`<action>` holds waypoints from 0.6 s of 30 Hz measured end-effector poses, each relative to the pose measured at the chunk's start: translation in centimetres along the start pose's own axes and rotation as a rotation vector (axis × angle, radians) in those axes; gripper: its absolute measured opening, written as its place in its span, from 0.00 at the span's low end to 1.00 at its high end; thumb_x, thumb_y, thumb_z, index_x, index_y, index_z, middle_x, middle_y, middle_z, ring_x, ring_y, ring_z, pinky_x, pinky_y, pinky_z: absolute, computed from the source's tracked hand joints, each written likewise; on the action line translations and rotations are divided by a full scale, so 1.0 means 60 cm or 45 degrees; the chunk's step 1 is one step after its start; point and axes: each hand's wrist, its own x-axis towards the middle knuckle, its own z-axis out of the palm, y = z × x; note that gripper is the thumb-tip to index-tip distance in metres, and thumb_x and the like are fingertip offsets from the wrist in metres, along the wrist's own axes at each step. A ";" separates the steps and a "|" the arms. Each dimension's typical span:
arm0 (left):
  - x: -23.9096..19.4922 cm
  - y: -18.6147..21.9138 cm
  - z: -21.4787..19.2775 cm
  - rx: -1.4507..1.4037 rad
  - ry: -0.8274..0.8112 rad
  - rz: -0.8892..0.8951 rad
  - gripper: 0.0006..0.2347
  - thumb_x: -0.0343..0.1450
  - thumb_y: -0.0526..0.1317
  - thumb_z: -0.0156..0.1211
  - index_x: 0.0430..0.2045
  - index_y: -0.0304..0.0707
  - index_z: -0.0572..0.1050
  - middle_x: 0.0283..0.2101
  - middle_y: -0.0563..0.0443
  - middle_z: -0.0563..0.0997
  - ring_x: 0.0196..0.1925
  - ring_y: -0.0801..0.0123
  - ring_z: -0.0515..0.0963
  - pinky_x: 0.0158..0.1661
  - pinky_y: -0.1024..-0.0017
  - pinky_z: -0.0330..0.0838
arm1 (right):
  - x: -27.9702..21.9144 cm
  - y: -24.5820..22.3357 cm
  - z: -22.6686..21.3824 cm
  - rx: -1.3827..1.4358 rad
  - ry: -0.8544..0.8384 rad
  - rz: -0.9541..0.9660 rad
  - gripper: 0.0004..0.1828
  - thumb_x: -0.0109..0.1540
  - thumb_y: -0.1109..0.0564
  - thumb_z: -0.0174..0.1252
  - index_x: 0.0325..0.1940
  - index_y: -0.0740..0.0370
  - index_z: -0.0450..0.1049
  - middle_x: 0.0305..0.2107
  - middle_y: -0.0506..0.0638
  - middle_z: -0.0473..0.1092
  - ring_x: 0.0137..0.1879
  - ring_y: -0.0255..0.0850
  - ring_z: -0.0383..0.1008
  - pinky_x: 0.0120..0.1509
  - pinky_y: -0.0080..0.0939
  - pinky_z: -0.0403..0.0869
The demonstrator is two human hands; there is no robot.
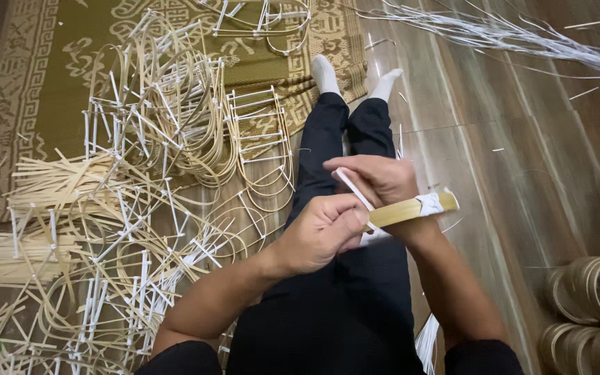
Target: The person sits on the floor and assembles bamboo frames by wrapping and securing them with white plastic ties. They use scissors to cut the ties and repeatedly adjust the bamboo pieces to ensure a tight fit.
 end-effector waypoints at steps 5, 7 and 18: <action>0.001 0.006 -0.021 0.851 0.282 0.247 0.10 0.79 0.40 0.50 0.36 0.33 0.77 0.21 0.52 0.76 0.23 0.76 0.76 0.26 0.73 0.71 | -0.084 -0.077 -0.022 -0.589 -0.151 -0.056 0.24 0.54 0.60 0.68 0.53 0.67 0.74 0.45 0.62 0.76 0.53 0.60 0.74 0.56 0.53 0.72; 0.000 0.003 -0.028 1.076 0.365 0.343 0.08 0.77 0.38 0.53 0.36 0.35 0.79 0.23 0.48 0.79 0.24 0.69 0.81 0.26 0.70 0.73 | -0.108 -0.116 -0.053 -0.427 -0.166 -0.079 0.21 0.58 0.60 0.67 0.55 0.61 0.75 0.48 0.54 0.77 0.62 0.53 0.76 0.66 0.49 0.74; -0.001 -0.058 -0.001 1.266 0.254 0.541 0.02 0.71 0.33 0.60 0.32 0.36 0.78 0.27 0.43 0.81 0.26 0.57 0.83 0.27 0.66 0.75 | -0.026 -0.098 -0.060 -0.424 -0.221 -0.195 0.11 0.57 0.64 0.68 0.42 0.66 0.78 0.37 0.54 0.77 0.59 0.54 0.75 0.61 0.51 0.75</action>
